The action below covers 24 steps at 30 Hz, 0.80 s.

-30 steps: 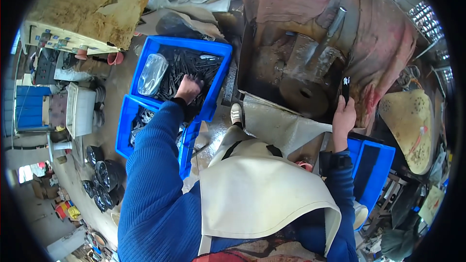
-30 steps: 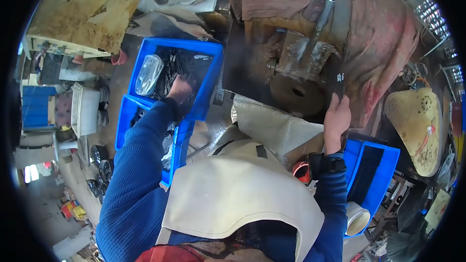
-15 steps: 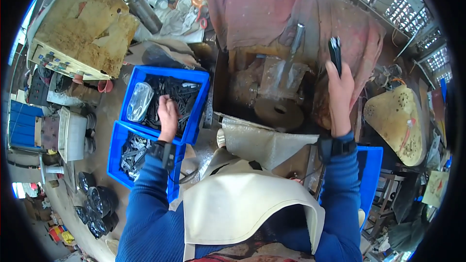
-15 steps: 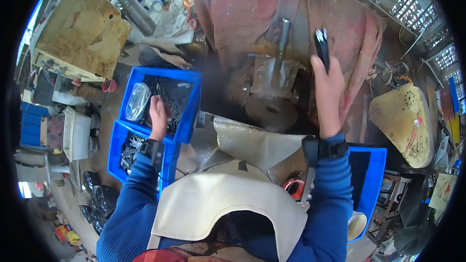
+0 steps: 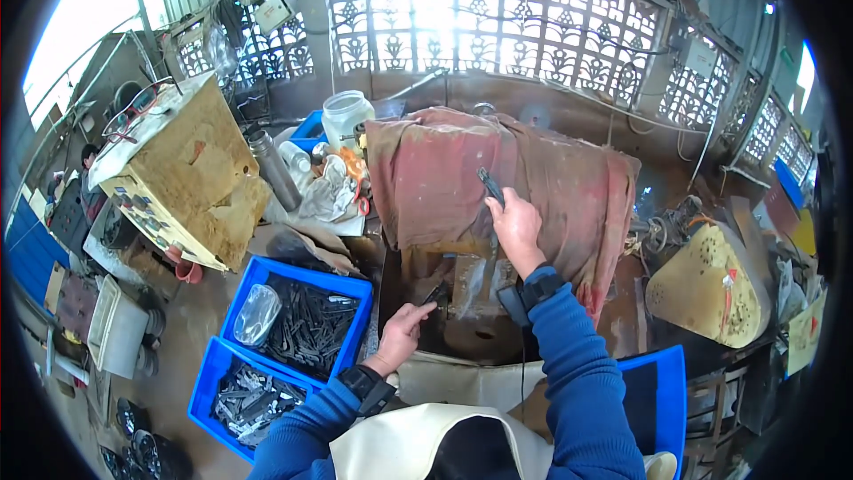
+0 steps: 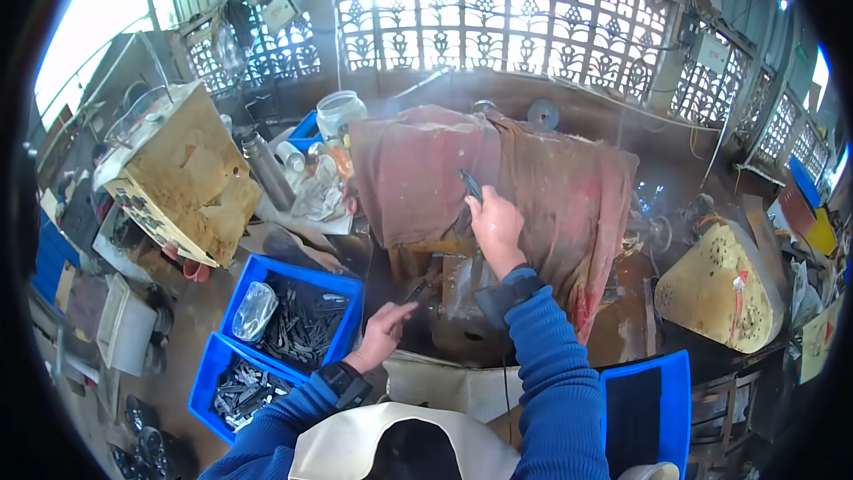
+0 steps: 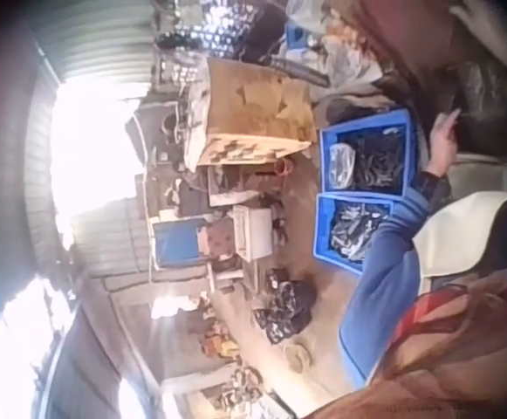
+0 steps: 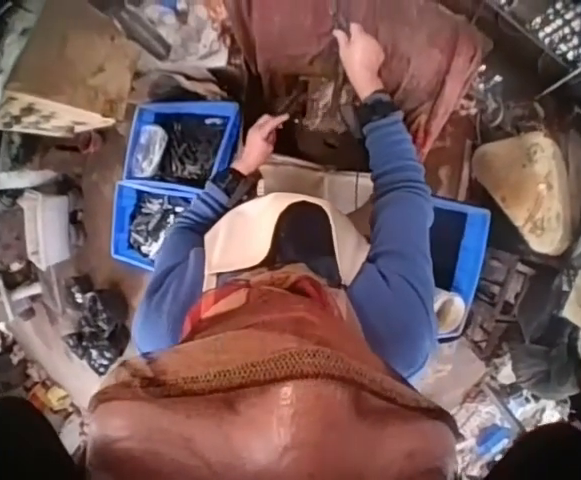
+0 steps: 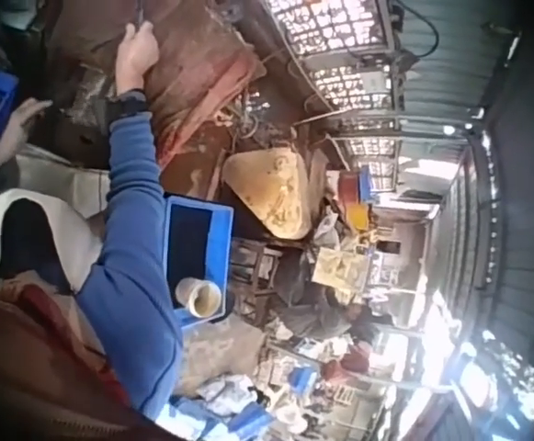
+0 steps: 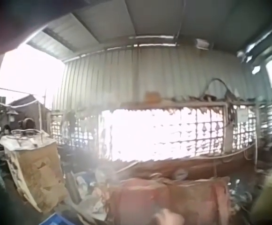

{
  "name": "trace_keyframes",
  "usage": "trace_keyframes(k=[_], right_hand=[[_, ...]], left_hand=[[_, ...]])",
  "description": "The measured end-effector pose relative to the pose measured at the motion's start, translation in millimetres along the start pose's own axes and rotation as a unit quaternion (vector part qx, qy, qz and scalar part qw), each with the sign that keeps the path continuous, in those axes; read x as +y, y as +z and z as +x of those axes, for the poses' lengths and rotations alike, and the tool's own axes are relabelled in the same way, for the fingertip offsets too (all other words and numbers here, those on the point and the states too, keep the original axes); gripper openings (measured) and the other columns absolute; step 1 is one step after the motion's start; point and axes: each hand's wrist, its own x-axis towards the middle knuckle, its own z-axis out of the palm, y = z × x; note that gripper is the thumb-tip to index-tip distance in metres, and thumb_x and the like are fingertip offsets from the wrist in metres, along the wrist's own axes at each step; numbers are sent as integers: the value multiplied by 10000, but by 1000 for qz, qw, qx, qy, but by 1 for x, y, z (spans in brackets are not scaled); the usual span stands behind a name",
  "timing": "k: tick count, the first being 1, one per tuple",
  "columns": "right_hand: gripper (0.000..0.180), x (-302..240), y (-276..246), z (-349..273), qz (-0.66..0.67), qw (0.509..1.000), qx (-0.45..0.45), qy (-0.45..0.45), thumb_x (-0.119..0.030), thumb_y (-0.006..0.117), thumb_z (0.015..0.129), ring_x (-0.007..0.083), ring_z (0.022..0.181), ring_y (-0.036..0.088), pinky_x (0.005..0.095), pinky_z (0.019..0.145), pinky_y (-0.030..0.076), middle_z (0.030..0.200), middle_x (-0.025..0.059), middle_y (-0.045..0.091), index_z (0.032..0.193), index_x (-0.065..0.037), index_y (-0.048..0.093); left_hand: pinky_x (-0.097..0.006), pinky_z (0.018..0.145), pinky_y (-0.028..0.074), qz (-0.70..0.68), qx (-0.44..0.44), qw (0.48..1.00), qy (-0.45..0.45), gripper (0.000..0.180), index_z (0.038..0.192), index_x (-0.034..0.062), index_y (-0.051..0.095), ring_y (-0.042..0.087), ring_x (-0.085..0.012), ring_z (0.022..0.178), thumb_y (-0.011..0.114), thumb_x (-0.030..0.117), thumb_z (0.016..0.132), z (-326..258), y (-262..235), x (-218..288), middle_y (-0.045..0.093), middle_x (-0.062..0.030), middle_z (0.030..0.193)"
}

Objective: The person picks up metal pieces from a blue bin, holds them against a grinding wheel, and places them into a different blue bin. They also pick up a small container from a blue bin, dip it into a bucket of liquid, and return it to the bin.

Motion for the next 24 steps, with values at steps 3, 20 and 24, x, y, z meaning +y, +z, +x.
trace_keyframes(k=[3,20,24], right_hand=[[316,-1,-5,2,6,1000,21,-20,-361,664,849,399,697,619,503,601,466,714,184,630,843,-67,548],[288,4,1,12,-13,997,38,-60,-331,636,869,363,653,636,478,565,488,674,141,629,836,-67,528],[287,5,2,13,-9,997,35,-69,-328,639,868,365,659,637,479,574,490,692,141,637,835,-65,530]], left_hand=[[-355,651,505,65,10,998,3,362,1034,87,677,614,-303,760,528,-100,762,3,4,-1,584,-116,812],[-397,667,518,216,-12,973,-87,249,914,135,705,632,-319,810,541,2,782,6,16,-2,613,-103,867],[-388,672,516,224,-20,970,-93,262,906,98,706,644,-307,807,537,-47,768,7,17,1,631,-95,850]])
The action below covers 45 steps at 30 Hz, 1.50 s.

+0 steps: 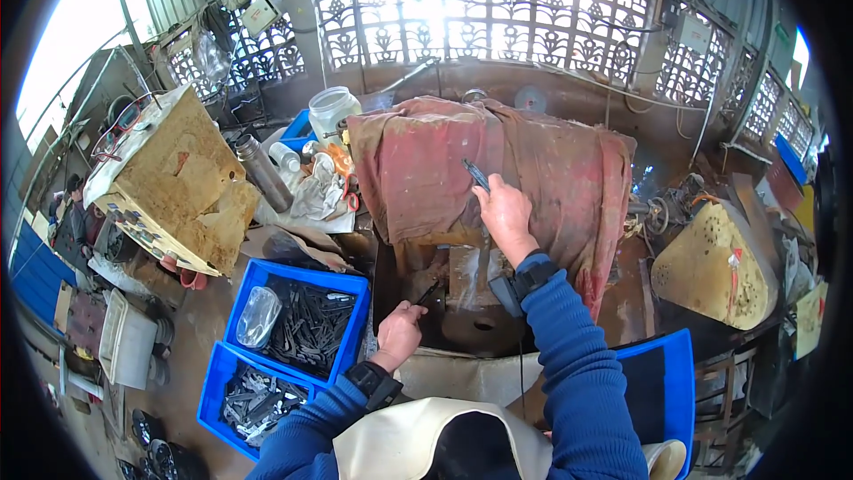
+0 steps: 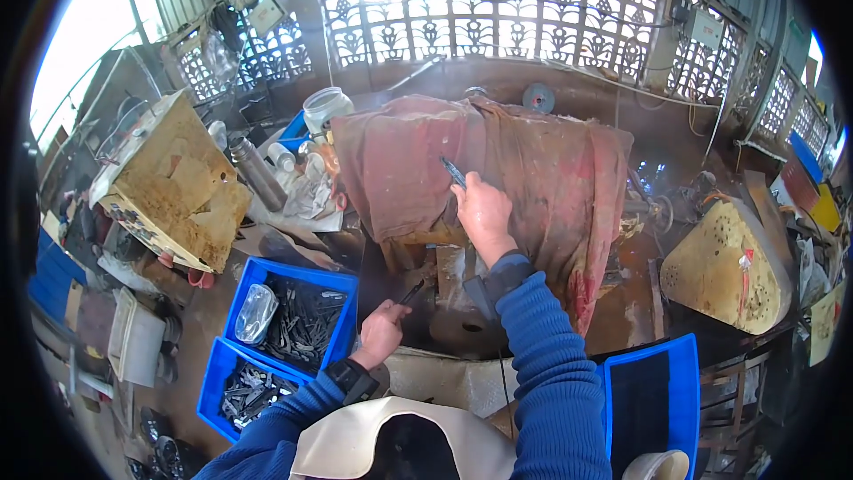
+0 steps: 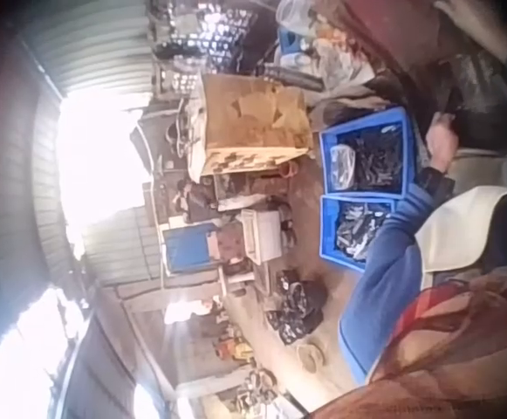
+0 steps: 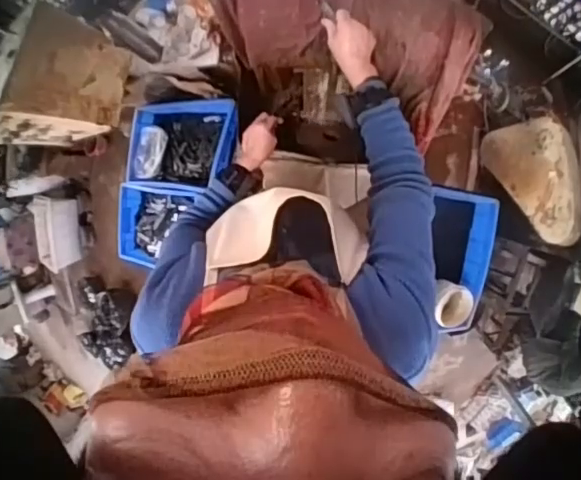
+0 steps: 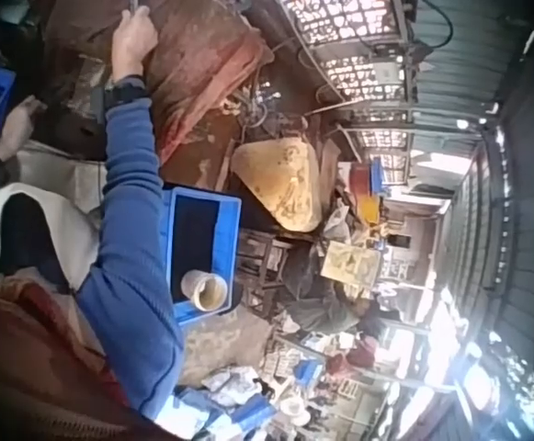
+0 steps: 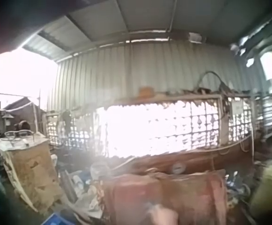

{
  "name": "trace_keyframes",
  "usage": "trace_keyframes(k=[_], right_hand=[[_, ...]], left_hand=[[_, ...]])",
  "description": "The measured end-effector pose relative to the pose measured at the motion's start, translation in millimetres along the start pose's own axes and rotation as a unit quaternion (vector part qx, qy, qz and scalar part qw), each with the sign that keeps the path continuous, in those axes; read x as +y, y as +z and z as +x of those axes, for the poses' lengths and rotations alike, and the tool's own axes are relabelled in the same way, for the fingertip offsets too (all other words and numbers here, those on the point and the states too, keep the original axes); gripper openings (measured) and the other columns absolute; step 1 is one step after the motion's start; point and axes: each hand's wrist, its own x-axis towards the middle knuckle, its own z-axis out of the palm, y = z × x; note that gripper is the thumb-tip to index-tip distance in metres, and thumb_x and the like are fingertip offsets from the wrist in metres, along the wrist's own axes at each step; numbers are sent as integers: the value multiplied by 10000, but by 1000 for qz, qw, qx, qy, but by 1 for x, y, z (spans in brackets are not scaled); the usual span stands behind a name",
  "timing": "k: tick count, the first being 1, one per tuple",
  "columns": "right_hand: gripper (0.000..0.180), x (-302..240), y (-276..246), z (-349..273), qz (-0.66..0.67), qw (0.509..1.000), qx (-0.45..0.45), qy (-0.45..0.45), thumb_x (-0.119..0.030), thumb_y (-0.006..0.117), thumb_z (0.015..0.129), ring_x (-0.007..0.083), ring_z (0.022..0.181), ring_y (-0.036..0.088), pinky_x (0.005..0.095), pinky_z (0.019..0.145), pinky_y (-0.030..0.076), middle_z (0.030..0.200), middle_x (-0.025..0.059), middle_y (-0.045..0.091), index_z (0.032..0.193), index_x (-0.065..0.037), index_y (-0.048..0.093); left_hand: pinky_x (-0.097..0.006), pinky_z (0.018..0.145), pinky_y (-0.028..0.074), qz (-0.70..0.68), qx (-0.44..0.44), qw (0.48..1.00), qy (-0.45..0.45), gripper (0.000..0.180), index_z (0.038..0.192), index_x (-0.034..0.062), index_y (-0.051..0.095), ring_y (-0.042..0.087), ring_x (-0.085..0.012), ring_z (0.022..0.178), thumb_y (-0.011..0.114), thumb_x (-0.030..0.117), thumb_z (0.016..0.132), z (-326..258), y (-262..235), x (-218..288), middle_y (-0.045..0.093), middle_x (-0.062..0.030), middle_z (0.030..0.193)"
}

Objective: The person picks up metal pieces from a blue bin, holds them against a grinding wheel, and places them into a different blue bin. They also pick up a small container from a blue bin, dip it into a bucket of liquid, and return it to the bin.

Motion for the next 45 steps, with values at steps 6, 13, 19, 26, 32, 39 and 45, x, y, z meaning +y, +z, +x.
trace_keyframes(k=[6,13,19,26,32,39,45], right_hand=[[303,-1,-2,3,11,999,-32,16,-338,628,877,397,695,623,505,597,474,701,179,628,847,-57,519],[293,-1,-5,1,6,999,-40,20,-329,633,873,389,697,629,494,601,481,699,176,631,849,-55,529],[277,-2,-7,0,0,999,-38,17,-313,641,866,372,698,641,478,614,496,706,157,642,849,-54,545],[284,2,-11,-5,6,999,-31,22,-317,638,867,376,701,638,490,609,490,709,164,640,849,-52,539],[301,2,-13,-3,19,998,-42,34,-328,626,878,393,716,634,504,619,486,727,183,639,874,-41,537],[283,12,-15,-3,35,997,-44,43,-311,634,871,388,714,641,500,623,495,728,173,649,887,-40,555],[274,17,-10,2,51,996,-46,54,-311,639,865,375,698,646,495,618,501,718,163,652,882,-48,563]], left_hand=[[-385,680,520,12,-5,1000,9,261,912,114,708,643,-302,818,539,-23,767,0,3,-6,633,-93,866],[-381,673,525,43,-14,999,7,268,919,137,708,643,-294,826,544,13,747,-3,5,-6,630,-89,878],[-381,668,525,47,-10,999,8,274,912,138,712,643,-293,814,543,12,737,-5,9,-8,633,-86,870],[-385,671,525,61,-14,998,15,273,902,132,715,644,-296,810,545,8,730,-5,7,-5,638,-90,875],[-388,676,527,68,-10,997,17,264,890,128,719,642,-299,811,551,8,726,-5,12,-7,643,-93,870],[-392,678,522,73,-29,997,20,250,887,125,721,640,-303,812,553,12,740,0,16,1,644,-96,859],[-396,683,519,83,-37,996,27,225,882,124,720,638,-307,822,553,22,772,3,19,2,646,-99,867]])
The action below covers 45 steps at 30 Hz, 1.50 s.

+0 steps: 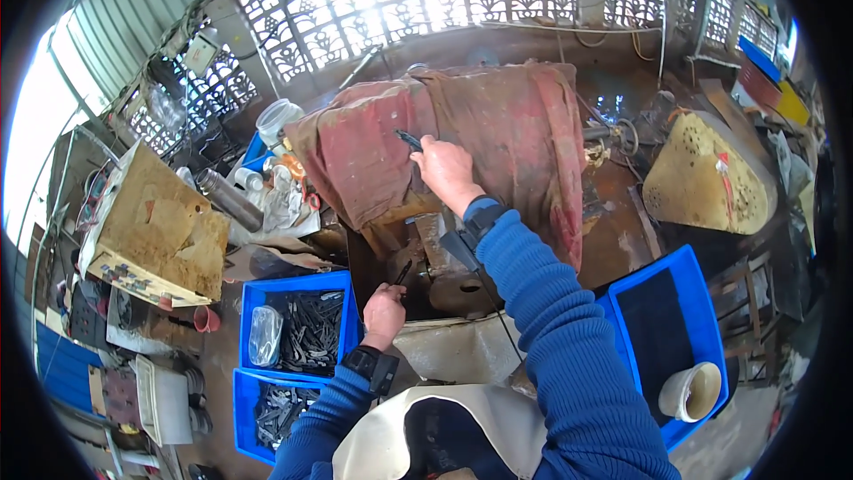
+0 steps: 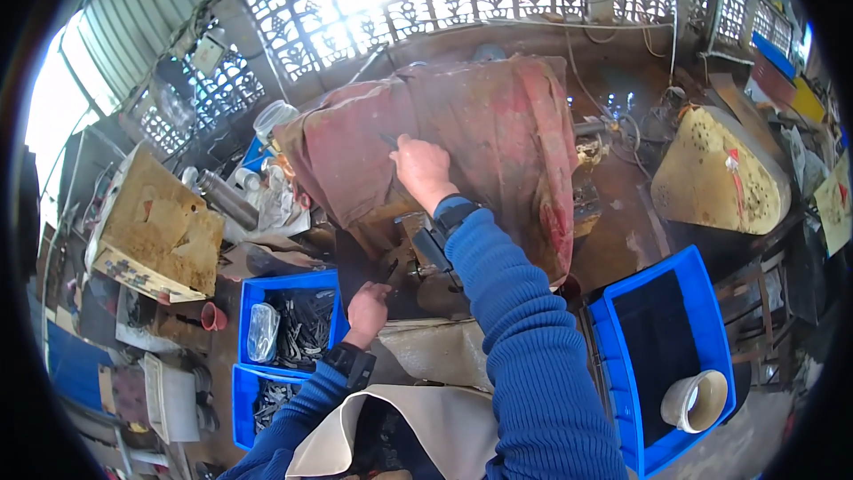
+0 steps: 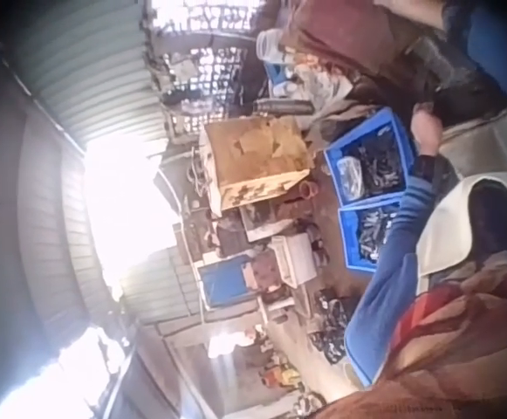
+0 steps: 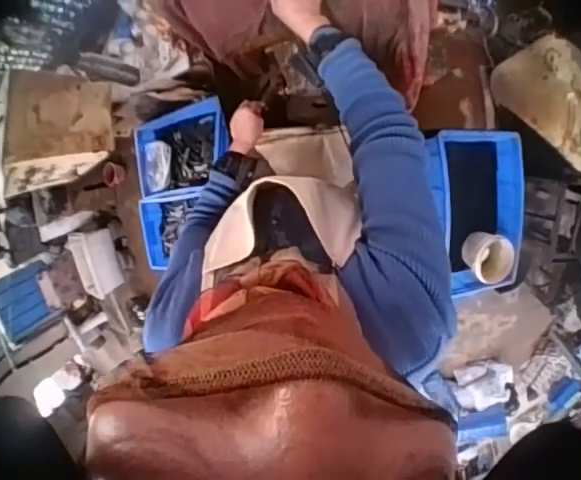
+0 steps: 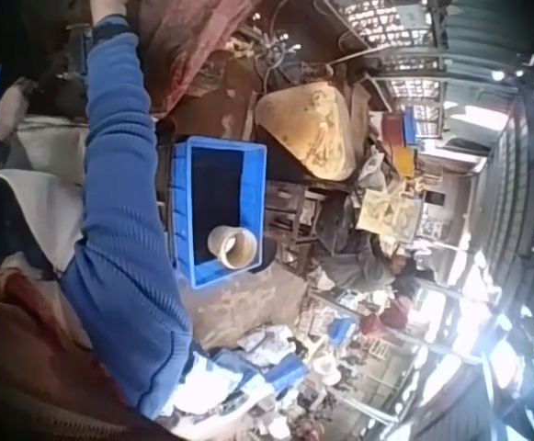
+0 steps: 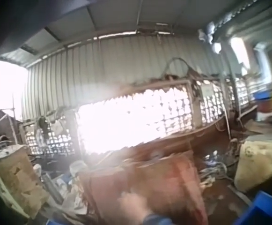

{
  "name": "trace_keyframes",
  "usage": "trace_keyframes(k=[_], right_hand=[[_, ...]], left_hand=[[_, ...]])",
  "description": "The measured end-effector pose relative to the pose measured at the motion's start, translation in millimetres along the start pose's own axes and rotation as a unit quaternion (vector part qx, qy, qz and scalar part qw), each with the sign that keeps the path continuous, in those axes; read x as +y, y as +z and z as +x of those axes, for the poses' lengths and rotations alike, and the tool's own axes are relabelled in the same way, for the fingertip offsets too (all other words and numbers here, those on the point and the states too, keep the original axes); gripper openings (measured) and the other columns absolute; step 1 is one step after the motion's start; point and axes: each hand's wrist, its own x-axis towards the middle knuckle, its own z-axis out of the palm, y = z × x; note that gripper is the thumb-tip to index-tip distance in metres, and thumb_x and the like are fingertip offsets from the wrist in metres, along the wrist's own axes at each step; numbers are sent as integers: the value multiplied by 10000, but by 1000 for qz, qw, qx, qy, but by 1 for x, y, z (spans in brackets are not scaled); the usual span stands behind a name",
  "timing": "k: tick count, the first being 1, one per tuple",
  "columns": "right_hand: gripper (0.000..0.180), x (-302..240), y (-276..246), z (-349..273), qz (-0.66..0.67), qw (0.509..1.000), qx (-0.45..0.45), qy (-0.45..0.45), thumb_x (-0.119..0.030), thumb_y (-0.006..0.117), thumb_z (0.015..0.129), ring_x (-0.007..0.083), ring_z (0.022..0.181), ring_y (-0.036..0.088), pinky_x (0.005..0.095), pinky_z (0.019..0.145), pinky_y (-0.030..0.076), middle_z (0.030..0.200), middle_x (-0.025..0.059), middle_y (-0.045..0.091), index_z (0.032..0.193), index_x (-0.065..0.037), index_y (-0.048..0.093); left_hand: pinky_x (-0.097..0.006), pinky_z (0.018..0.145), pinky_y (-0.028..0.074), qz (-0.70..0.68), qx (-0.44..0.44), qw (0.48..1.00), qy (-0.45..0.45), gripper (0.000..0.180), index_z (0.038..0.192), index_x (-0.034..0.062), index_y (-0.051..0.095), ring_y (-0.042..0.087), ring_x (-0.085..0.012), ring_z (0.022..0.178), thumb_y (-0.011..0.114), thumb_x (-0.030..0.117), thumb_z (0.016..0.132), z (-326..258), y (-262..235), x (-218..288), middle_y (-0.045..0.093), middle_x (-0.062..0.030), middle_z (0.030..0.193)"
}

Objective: The person picks up metal pieces from a blue bin, holds them against a grinding wheel, and places them into a different blue bin. They also pick up a small container from a blue bin, dip it into a bucket of liquid, and return it to the bin.

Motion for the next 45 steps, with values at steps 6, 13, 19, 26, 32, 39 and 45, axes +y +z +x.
trace_keyframes(k=[6,13,19,26,32,39,45], right_hand=[[271,4,1,3,17,1000,14,-14,-318,642,859,357,690,653,486,610,507,707,156,652,874,-58,570],[263,5,5,2,24,1000,10,-14,-313,645,858,354,693,655,482,614,507,705,154,653,870,-61,571],[265,-4,5,3,25,999,7,-24,-311,646,858,360,700,653,486,625,505,713,157,655,867,-57,569],[274,-10,5,-1,-3,1000,-1,-9,-308,641,863,382,716,644,495,635,498,722,173,650,873,-46,562],[273,-12,3,-4,-9,1000,-7,-11,-307,642,860,386,719,645,499,636,500,721,174,652,880,-45,570],[286,-21,-1,-7,-20,1000,-17,-7,-312,631,875,395,740,639,504,652,493,743,188,648,891,-34,566],[291,-27,-2,-8,-29,999,-31,13,-316,632,873,399,802,635,507,686,489,797,198,653,900,-33,570]], left_hand=[[-398,691,519,2,-26,1000,-2,217,889,128,722,637,-312,829,551,29,798,3,-1,2,647,-96,886],[-399,692,518,-9,-33,999,3,216,891,124,721,636,-315,828,550,27,802,2,5,-3,648,-99,896],[-398,686,518,-9,-15,1000,-4,206,888,120,718,635,-315,819,551,34,803,1,3,-8,646,-102,886],[-395,677,520,-12,4,1000,-8,223,889,121,716,636,-312,808,554,24,770,-5,-1,-10,641,-101,870],[-395,675,520,-12,9,1000,-17,246,886,124,717,638,-311,805,555,14,738,-8,-1,-8,640,-101,866],[-395,690,528,-4,2,1000,-30,259,896,136,719,640,-303,825,556,17,734,-12,-1,-11,644,-88,899],[-403,719,530,-3,2,999,-40,249,911,132,720,639,-312,850,552,29,759,-16,-4,-11,642,-96,923]])
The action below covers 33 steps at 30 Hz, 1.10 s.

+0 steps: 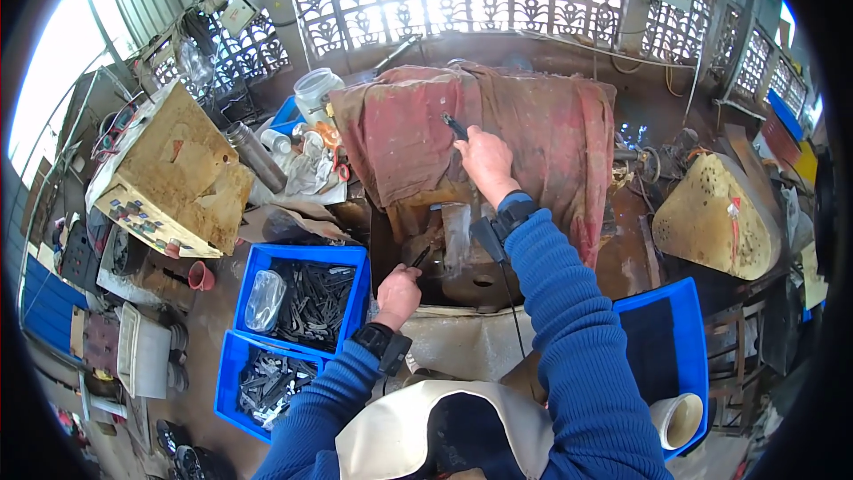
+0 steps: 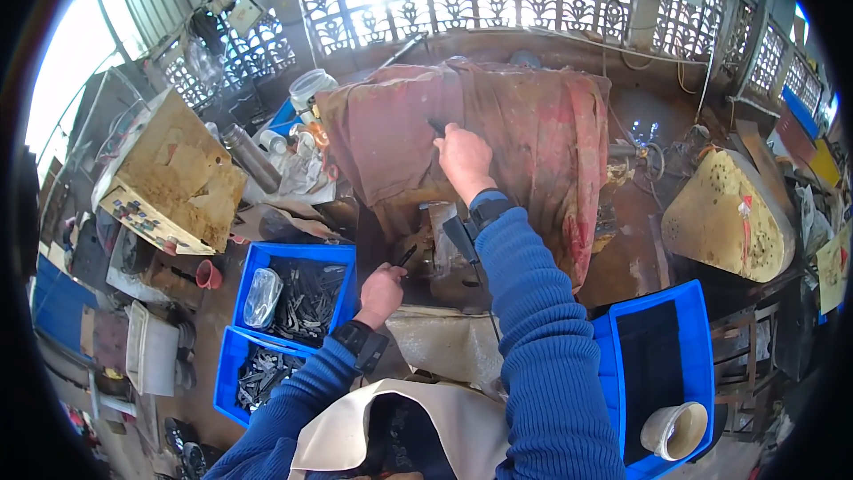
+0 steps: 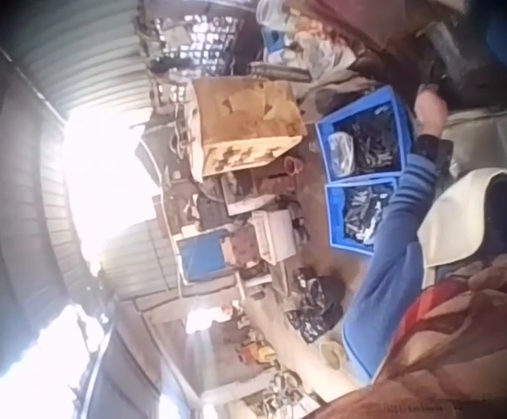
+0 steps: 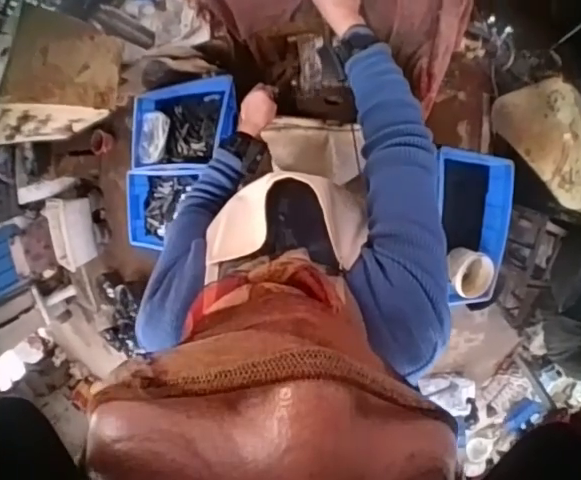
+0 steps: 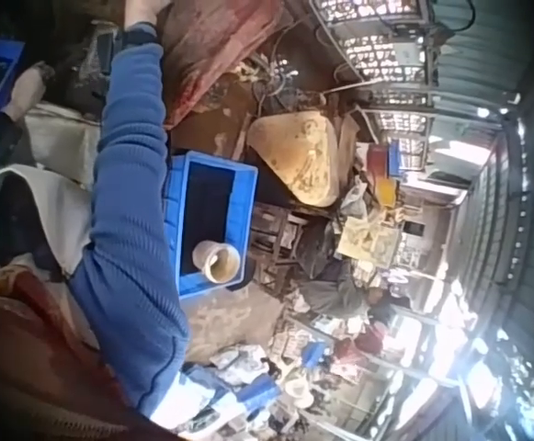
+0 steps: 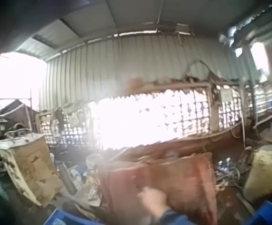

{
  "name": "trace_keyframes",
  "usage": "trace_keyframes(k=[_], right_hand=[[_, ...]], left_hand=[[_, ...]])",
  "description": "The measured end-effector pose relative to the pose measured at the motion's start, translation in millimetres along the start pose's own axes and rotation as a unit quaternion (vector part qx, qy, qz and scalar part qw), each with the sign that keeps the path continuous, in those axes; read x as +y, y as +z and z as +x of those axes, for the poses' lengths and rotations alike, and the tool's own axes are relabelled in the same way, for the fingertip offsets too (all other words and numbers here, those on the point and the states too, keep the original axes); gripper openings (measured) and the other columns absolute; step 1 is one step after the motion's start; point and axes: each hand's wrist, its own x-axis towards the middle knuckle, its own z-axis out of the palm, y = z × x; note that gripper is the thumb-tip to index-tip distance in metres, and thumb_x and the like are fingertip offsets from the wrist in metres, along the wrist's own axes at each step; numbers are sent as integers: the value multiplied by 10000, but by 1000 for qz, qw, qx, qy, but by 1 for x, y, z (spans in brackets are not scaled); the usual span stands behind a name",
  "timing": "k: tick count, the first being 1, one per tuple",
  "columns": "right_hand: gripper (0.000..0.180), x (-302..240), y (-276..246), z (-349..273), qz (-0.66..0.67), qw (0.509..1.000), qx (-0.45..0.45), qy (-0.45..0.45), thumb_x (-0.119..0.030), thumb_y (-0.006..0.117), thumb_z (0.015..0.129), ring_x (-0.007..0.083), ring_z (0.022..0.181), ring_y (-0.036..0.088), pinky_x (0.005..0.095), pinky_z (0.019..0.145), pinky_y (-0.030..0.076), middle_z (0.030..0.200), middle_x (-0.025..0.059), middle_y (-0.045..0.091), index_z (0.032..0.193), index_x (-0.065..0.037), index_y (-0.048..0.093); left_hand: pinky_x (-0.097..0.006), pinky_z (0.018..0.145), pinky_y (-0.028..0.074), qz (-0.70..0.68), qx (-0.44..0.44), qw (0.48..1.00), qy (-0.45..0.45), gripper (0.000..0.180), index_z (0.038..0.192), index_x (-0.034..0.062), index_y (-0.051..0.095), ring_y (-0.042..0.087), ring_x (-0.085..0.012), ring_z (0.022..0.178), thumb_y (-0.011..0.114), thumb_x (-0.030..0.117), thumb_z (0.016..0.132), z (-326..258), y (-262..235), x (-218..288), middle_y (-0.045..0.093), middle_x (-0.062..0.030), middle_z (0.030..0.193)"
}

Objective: The person picks up metal pieces from a blue bin, holds them against a grinding wheel, and places them into a different blue bin. They also pick up a small container from a blue bin, dip it into a bucket of liquid, and return it to the bin.

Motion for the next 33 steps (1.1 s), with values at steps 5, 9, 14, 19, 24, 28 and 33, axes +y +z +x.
trace_keyframes(k=[5,9,14,19,24,28,33], right_hand=[[302,-5,0,-2,-3,1000,-11,8,-328,631,869,408,850,626,517,717,480,838,202,654,901,-35,569],[276,-6,2,-5,-30,999,27,-12,-304,644,854,389,795,648,502,691,502,791,182,663,898,-37,591],[276,-12,5,-6,-33,999,22,-15,-301,645,853,392,798,647,508,701,500,794,188,663,893,-34,588],[279,-17,6,-8,-34,999,16,5,-307,643,856,397,815,646,508,714,500,816,197,666,894,-36,590],[292,-23,5,-16,-39,999,10,17,-319,641,859,407,847,639,502,732,498,838,204,667,924,-38,600],[331,-15,-5,-23,-16,1000,2,27,-356,636,859,408,856,630,502,738,481,842,202,662,947,-40,590],[319,-16,-15,-86,38,998,-38,17,-331,663,850,417,823,626,487,702,489,835,213,654,921,-31,584]], left_hand=[[-419,741,525,-10,1,1000,-6,214,911,120,720,637,-330,858,544,56,809,-3,-3,-3,638,-120,925],[-394,754,536,4,-19,1000,-13,257,930,131,714,643,-306,893,561,28,751,-2,-6,-4,641,-110,973],[-380,755,541,3,-6,1000,-8,279,932,134,710,646,-294,902,570,13,723,-4,-3,-9,643,-107,991],[-380,749,542,-4,-14,1000,-11,277,929,132,710,646,-292,896,573,11,720,-10,-4,-12,640,-111,981],[-381,748,542,12,-21,1000,-4,265,922,130,709,645,-296,877,586,18,715,-17,-7,-15,638,-111,946],[-391,748,537,2,-3,1000,3,250,913,116,707,642,-310,860,592,17,715,-19,-2,-16,636,-111,922],[-421,727,515,-127,45,991,13,248,912,86,701,628,-349,848,565,-12,730,-30,14,-41,625,-142,876]])
